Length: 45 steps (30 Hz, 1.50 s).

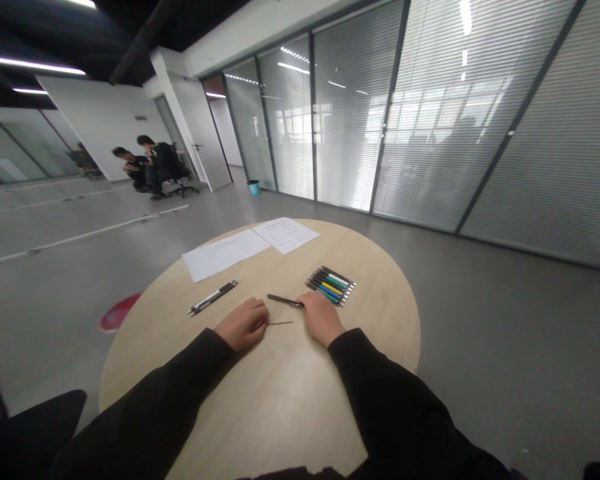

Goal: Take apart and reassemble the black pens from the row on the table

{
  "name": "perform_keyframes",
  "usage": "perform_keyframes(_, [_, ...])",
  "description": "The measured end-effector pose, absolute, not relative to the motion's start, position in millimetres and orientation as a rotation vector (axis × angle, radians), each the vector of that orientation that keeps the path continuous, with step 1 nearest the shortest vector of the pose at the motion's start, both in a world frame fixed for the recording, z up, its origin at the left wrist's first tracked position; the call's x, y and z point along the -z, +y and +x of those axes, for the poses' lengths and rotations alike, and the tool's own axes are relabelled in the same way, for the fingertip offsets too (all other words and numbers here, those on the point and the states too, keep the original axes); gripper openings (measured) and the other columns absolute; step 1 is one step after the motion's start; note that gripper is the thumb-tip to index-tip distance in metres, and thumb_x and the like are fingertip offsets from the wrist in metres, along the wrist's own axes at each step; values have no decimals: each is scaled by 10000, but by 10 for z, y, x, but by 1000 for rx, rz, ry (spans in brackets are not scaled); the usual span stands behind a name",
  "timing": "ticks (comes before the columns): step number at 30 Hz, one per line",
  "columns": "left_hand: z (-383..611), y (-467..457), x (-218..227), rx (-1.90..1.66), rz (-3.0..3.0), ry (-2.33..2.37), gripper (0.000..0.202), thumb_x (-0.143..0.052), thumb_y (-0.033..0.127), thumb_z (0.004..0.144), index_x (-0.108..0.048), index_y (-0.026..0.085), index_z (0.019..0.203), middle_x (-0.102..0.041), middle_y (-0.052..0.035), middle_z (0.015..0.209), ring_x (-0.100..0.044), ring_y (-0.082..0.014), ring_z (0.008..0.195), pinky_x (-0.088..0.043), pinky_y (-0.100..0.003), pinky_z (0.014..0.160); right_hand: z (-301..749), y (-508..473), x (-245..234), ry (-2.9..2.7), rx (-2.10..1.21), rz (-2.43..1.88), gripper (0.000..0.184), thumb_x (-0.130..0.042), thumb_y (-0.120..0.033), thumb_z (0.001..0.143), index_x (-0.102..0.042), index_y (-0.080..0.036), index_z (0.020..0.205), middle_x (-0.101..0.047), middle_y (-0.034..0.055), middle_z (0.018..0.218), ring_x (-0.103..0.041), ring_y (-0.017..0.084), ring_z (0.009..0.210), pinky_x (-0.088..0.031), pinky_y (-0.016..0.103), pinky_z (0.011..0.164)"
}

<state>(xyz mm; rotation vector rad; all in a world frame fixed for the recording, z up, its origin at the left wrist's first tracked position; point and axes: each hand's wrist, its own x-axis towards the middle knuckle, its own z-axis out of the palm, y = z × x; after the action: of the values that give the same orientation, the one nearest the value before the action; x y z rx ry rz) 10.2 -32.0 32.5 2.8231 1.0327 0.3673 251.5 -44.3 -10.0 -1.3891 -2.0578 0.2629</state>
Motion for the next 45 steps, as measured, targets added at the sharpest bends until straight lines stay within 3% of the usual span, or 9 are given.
perform_keyframes(8, [68,-277,-297,-503,2748,1159,87,-484,168,811,-554,193,766,-575,-56,812,-527,-209,821,-425,-318,741,2523,-437,119,-2102,-245,-1340,319,-476,-8,868,-705,-179,1009,-692,78,1018,-568,193,1017,-414,287,927])
perform_keyframes(18, [-344,13,-251,-570,2515,1664,162,-446,188,811,-509,201,663,-579,-41,696,-530,-192,674,-389,-311,658,2585,-375,142,-1950,-343,-1366,230,-472,-86,917,-679,-152,993,-686,88,1010,-606,184,970,-434,294,897])
perform_keyframes(27, [-359,35,-155,-543,2485,1591,160,-475,208,814,-575,199,688,-618,-47,739,-553,-194,716,-404,-307,696,2578,-430,40,-2037,-274,-1471,181,-508,-140,928,-677,-173,872,-660,67,906,-584,182,906,-414,270,836])
perform_keyframes(45, [-245,-82,-256,-577,2642,1433,156,-447,190,838,-577,187,751,-583,-56,770,-546,-198,724,-423,-322,690,2508,-464,51,-2049,-249,-1450,126,-555,-209,917,-677,-183,933,-632,66,904,-560,197,910,-409,282,850])
